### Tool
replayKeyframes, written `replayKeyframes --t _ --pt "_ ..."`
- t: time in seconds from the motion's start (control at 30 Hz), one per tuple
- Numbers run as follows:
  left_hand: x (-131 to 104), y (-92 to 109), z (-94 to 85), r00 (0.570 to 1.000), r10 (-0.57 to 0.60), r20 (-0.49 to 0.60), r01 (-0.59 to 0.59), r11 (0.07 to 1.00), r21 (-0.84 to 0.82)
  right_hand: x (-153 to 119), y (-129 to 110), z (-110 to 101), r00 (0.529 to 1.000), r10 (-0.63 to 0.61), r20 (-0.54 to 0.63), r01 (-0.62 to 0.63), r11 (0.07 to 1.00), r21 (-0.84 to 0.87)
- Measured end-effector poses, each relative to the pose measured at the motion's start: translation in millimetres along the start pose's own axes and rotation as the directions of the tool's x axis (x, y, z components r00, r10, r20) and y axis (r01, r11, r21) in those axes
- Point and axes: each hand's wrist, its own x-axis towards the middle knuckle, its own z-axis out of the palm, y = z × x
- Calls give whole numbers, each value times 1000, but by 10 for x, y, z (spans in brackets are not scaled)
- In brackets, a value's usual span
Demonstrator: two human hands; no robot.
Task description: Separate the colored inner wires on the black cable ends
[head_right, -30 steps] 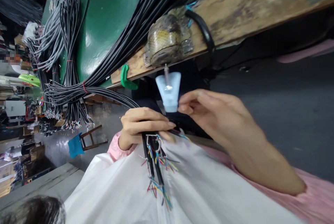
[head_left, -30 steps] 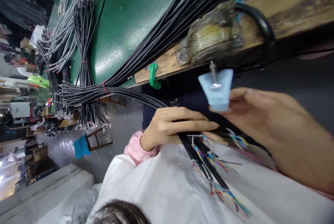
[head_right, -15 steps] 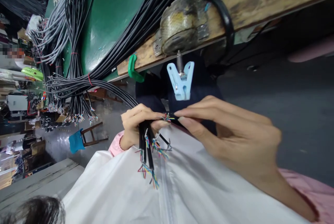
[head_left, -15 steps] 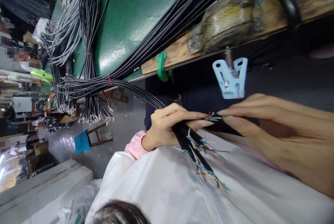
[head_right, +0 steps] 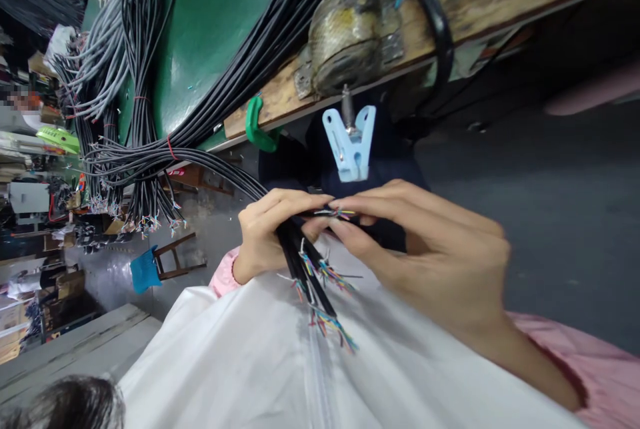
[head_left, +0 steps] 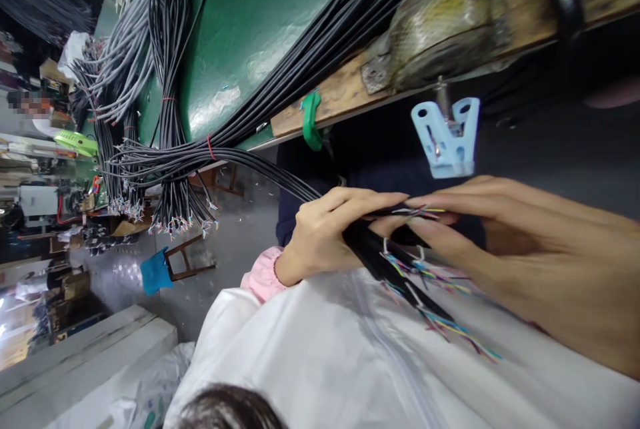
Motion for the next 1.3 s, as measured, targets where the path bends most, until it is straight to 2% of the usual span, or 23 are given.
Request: replayKeyframes --t 0.1,0.23,0.37,0.43,0.53,0.6,0.63,0.7,0.77,0.83,0.93,1.03,1.1,1.2,1.3 --pt "-25 -23 -2 996 1 89 -5 999 45 -10 12 32 997 -54 -48 50 996 -73" --pt "10 -16 12 999 43 25 -43 999 10 -49 27 60 992 -103 -71 90 982 -165" --pt "66 20 -1 999 40 11 -40 998 45 -98 62 88 990 -111 -89 91 974 -206" --pt "73 32 -15 1000 20 -13 -20 1000 21 -108 76 81 993 -51 -106 30 982 -186" --pt "65 42 -36 998 -65 18 66 998 -20 -101 63 34 976 191 -106 -196 980 -42" --pt "61 49 -48 992 -110 61 112 993 -27 -85 28 5 942 334 -29 -331 940 80" --pt "63 53 -53 990 -120 80 122 992 -25 -74 7 -1 938 347 13 -346 932 111" --pt "70 63 -63 983 -136 120 138 990 -6 -53 -26 7 958 281 54 -285 953 106" --pt "78 72 -70 979 -145 143 145 989 12 -40 -35 35 983 182 5 -182 982 48" --pt "82 78 -73 977 -149 153 147 989 26 -42 -20 60 989 140 -56 -141 990 -10" --pt "79 78 -68 979 -140 150 136 990 39 -65 10 64 978 198 -61 -200 980 -15" --pt "72 74 -61 977 -143 157 132 988 77 -83 11 30 940 334 -75 -328 941 85" --pt "72 73 -61 968 -142 205 114 983 143 -80 -6 7 921 389 -34 -380 913 148" --pt "75 66 -60 955 -111 277 54 977 205 -61 -32 -3 938 343 50 -346 921 177" --pt "58 47 -29 981 -74 178 57 993 99 -62 -28 6 961 275 16 -275 955 113"
